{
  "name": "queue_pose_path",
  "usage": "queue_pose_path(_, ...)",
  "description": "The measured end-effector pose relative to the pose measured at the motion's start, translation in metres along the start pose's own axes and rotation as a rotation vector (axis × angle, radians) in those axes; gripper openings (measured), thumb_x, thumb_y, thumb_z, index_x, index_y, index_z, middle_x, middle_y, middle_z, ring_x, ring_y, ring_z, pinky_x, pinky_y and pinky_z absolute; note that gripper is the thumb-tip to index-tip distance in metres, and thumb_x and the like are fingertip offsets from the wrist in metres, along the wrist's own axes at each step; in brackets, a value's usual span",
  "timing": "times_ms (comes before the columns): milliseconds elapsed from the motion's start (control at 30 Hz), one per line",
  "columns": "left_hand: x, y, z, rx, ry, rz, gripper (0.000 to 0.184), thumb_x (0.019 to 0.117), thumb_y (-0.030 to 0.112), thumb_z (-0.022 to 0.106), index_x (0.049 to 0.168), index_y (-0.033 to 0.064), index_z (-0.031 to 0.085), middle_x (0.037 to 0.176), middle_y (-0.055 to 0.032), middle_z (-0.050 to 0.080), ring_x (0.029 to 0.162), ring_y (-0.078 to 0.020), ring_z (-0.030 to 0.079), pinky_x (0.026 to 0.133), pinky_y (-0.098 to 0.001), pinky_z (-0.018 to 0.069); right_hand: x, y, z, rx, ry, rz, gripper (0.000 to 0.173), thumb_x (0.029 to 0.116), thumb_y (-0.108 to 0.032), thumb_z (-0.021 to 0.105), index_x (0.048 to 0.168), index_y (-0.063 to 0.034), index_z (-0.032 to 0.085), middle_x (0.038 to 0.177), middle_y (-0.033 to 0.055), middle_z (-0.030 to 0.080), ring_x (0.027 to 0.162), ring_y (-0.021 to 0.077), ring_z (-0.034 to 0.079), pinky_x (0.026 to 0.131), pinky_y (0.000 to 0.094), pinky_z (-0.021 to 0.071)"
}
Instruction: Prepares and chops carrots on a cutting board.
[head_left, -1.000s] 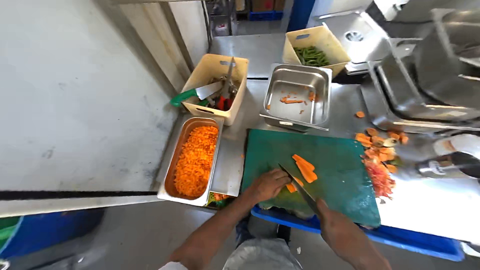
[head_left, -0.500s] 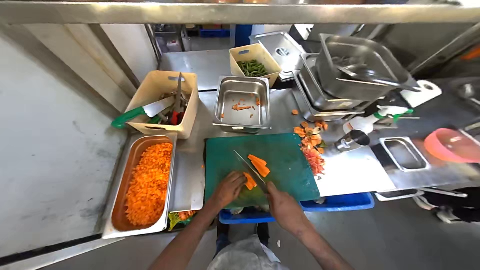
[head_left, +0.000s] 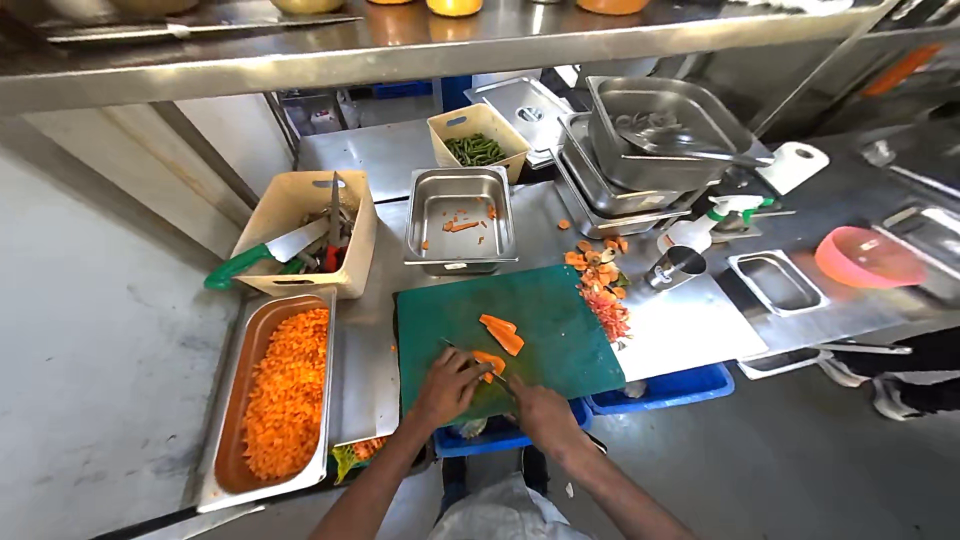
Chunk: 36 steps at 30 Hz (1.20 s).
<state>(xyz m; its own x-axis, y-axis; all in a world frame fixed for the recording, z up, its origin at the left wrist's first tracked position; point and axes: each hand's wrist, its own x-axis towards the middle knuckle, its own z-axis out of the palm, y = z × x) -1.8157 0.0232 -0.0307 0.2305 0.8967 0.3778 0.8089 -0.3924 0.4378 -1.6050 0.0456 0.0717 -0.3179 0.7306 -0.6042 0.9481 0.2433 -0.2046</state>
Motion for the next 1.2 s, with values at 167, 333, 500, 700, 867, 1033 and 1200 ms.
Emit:
queue_pose_path(167,0.034,0.007,-0.033,-0.014,-0.306,-0.016,0.023,0.1001,0.04,0.058,0.116,0.0349,0.075,0.12,0.0019,0.066,0.121,-0.0215,0.056,0.103,-0.0444,0.0488,-0.009,0.001,-0.01,-0.038,0.029,-0.014,0.043,0.1048,-0.016,0.048,0.147,-0.0235,0.05,0.109,0.0209,0.071,0.1,0.0432,0.071,0.082,0.0603,0.0569)
queue_pose_path(333,0.056,0.003,-0.04,-0.063,-0.4,-0.014,0.025,0.0952,0.041,0.067,0.119,0.0372,0.074,0.123,0.0061,0.066,0.125,-0.0201,0.053,0.108,-0.0479,0.0427,-0.024,0.005,-0.041,-0.081,0.054,-0.041,0.043,0.1058,-0.017,0.044,0.148,-0.0251,0.051,0.112,0.0197,0.071,0.104,0.0415,0.07,0.084,0.0592,0.056)
queue_pose_path(500,0.051,0.008,-0.036,0.04,-0.229,-0.071,0.074,0.0854,0.047,0.077,0.152,0.0474,0.044,0.162,0.0096,0.038,0.151,-0.0259,0.03,0.118,-0.0586,0.03,-0.032,0.025,-0.065,-0.016,0.042,-0.029,0.037,0.1081,-0.028,0.046,0.145,-0.0243,0.052,0.115,0.0192,0.07,0.108,0.041,0.069,0.088,0.0602,0.0549)
queue_pose_path(700,0.034,0.01,-0.025,0.024,-0.135,-0.09,0.055,0.0938,0.036,0.068,0.146,0.0394,0.054,0.159,0.0024,0.044,0.148,-0.0289,0.037,0.116,-0.054,0.0397,-0.017,0.063,-0.04,0.175,0.141,0.004,0.037,0.1085,-0.033,0.045,0.142,-0.0204,0.053,0.112,0.0164,0.071,0.105,0.0367,0.069,0.089,0.0572,0.0554)
queue_pose_path(867,0.04,0.008,-0.025,0.063,-0.437,0.052,0.048,0.102,0.018,0.053,0.147,0.0358,0.054,0.157,0.0049,0.048,0.152,-0.0264,0.032,0.123,-0.0588,0.0256,-0.017,0.093,-0.008,0.325,0.237,0.048,0.031,0.1078,-0.034,0.048,0.132,-0.0163,0.056,0.1,0.0134,0.07,0.094,0.0321,0.071,0.083,0.0536,0.0569)
queue_pose_path(1033,0.032,0.002,-0.031,0.06,-0.392,0.031,0.027,0.1036,0.022,0.055,0.128,0.0217,0.068,0.134,-0.0022,0.066,0.139,-0.0263,0.05,0.12,-0.0506,0.0353,-0.026,0.095,0.017,0.369,0.253,0.041,0.032,0.1073,-0.034,0.049,0.132,-0.0148,0.057,0.094,0.0136,0.07,0.089,0.0325,0.07,0.081,0.0538,0.0567)
queue_pose_path(1200,-0.005,0.002,-0.037,0.046,-0.296,-0.006,0.021,0.1022,0.022,0.056,0.113,0.0178,0.074,0.122,-0.0026,0.071,0.127,-0.0264,0.06,0.108,-0.0476,0.0481,-0.029,0.069,0.025,0.311,0.125,-0.013,0.034,0.1079,-0.032,0.048,0.137,-0.0149,0.056,0.102,0.017,0.071,0.097,0.0363,0.071,0.085,0.0566,0.0561)
